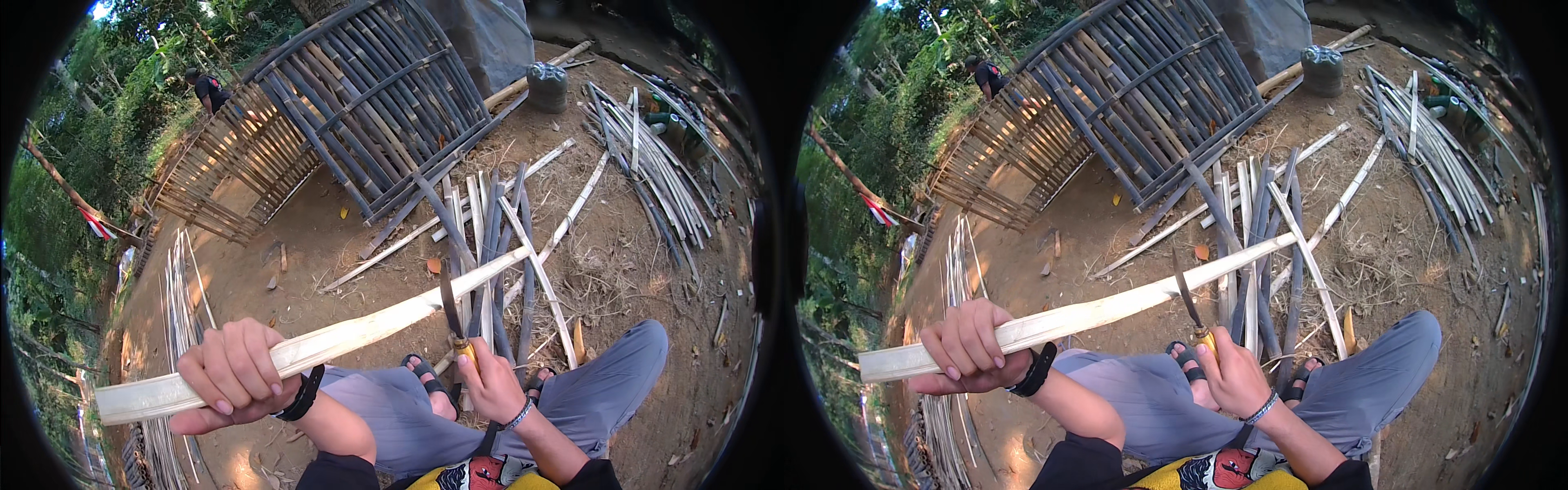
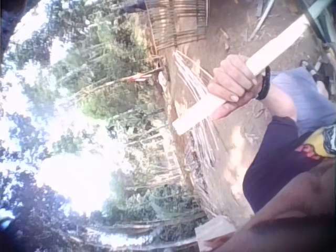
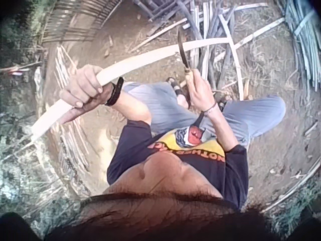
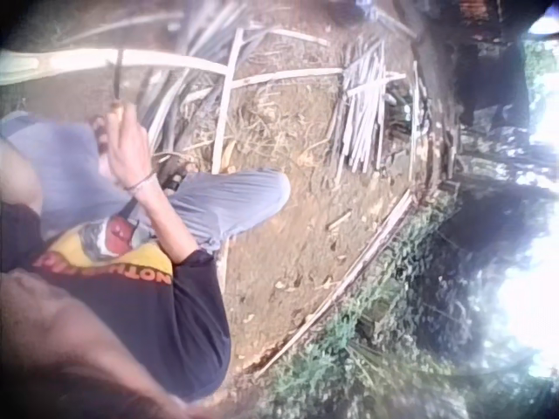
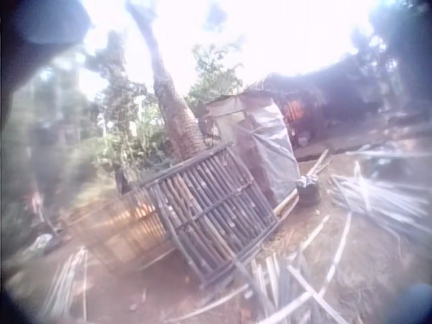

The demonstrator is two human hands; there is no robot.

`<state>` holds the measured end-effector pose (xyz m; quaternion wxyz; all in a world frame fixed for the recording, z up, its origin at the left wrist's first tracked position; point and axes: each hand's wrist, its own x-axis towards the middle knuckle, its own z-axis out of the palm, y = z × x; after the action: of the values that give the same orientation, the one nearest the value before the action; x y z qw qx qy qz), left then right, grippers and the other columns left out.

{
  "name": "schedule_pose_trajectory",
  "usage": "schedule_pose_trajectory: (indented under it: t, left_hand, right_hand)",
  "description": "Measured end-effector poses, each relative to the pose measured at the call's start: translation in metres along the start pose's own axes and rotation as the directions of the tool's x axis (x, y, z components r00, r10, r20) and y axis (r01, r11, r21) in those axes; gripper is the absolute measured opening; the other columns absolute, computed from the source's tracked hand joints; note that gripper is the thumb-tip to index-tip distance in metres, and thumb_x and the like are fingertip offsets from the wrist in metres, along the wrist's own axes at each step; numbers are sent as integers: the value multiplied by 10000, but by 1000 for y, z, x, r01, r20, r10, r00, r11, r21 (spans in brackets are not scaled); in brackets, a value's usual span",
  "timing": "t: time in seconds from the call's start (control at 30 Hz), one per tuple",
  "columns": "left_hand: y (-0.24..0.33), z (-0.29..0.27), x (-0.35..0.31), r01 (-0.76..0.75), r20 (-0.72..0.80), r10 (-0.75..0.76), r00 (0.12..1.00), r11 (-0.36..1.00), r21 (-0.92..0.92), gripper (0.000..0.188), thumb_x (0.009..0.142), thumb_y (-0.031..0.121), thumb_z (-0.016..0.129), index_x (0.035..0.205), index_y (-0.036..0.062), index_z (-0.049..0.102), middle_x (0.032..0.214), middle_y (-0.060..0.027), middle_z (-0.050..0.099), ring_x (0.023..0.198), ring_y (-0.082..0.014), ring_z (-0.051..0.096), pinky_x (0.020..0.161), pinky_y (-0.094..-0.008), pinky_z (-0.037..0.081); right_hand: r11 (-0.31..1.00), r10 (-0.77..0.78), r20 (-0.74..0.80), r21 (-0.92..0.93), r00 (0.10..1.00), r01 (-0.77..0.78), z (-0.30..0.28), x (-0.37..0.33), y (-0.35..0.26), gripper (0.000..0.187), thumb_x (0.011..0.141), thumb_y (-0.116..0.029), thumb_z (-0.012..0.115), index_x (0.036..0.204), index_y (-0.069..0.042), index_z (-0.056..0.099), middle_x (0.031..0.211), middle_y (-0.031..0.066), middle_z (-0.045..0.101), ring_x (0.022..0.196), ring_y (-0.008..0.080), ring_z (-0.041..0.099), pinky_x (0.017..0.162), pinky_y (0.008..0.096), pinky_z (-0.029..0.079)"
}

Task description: The person strips layers of bark and wood from a bamboo stalk using a knife while sitting on the ground, occasionally pulling the strips away by hand.

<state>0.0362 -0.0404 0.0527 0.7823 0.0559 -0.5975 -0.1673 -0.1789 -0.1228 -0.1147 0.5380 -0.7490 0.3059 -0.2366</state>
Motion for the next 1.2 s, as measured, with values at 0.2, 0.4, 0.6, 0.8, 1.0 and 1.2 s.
schedule_pose_trajectory:
  t: [0.2, 0.4, 0.6, 0.8, 1.0, 1.2]
  left_hand:
    - [-42, -20, -49, 100, -120, -79, 990, 978, 181, 451, 824, 434, 636, 523, 162, 438, 378, 38, 430, 313, -79, 401, 455, -228, 392]
    - [-66, -27, -96, 168, -196, -128, 972, 964, 204, 475, 811, 456, 623, 510, 137, 439, 358, 29, 415, 299, -90, 420, 419, -218, 363]
    - [-76, -26, -104, 210, -217, -157, 964, 946, 245, 493, 811, 479, 611, 507, 137, 429, 355, 35, 405, 293, -81, 416, 400, -204, 336]
    - [-80, -38, -109, 209, -256, -148, 955, 949, 234, 498, 833, 473, 576, 502, 143, 405, 344, 40, 374, 280, -73, 362, 390, -202, 336]
    - [-83, -26, -104, 194, -255, -134, 958, 954, 228, 531, 805, 457, 634, 462, 112, 421, 337, 32, 382, 264, -84, 361, 356, -207, 272]
    - [-84, -23, -105, 184, -269, -118, 956, 954, 235, 534, 806, 454, 633, 460, 108, 419, 335, 36, 374, 263, -82, 357, 346, -209, 261]
  right_hand:
    - [999, 44, -51, -23, 998, -45, -9, 1, 8, 229, 951, -180, 481, 1058, 11, 415, 728, 264, 580, 689, 463, 577, 590, 508, 426]
    - [984, -37, 36, -176, 999, 42, 14, -5, 16, 243, 943, -192, 496, 1027, 9, 387, 767, 265, 594, 687, 460, 589, 569, 517, 474]
    - [943, 36, 51, -333, 998, -17, 23, 14, 9, 264, 934, -202, 508, 1027, 13, 385, 795, 260, 593, 661, 445, 600, 539, 506, 485]
    - [924, 36, 7, -381, 999, -31, 33, 25, 15, 281, 952, -259, 481, 943, -2, 370, 711, 232, 581, 586, 434, 608, 482, 507, 491]
    - [906, 172, -67, -382, 983, -184, 24, 36, 45, 241, 925, -171, 513, 948, 29, 380, 693, 269, 591, 618, 453, 592, 519, 519, 478]
    - [915, 119, -49, -383, 992, -128, 25, 32, 34, 249, 936, -200, 497, 943, 21, 381, 676, 260, 593, 604, 449, 602, 513, 518, 491]
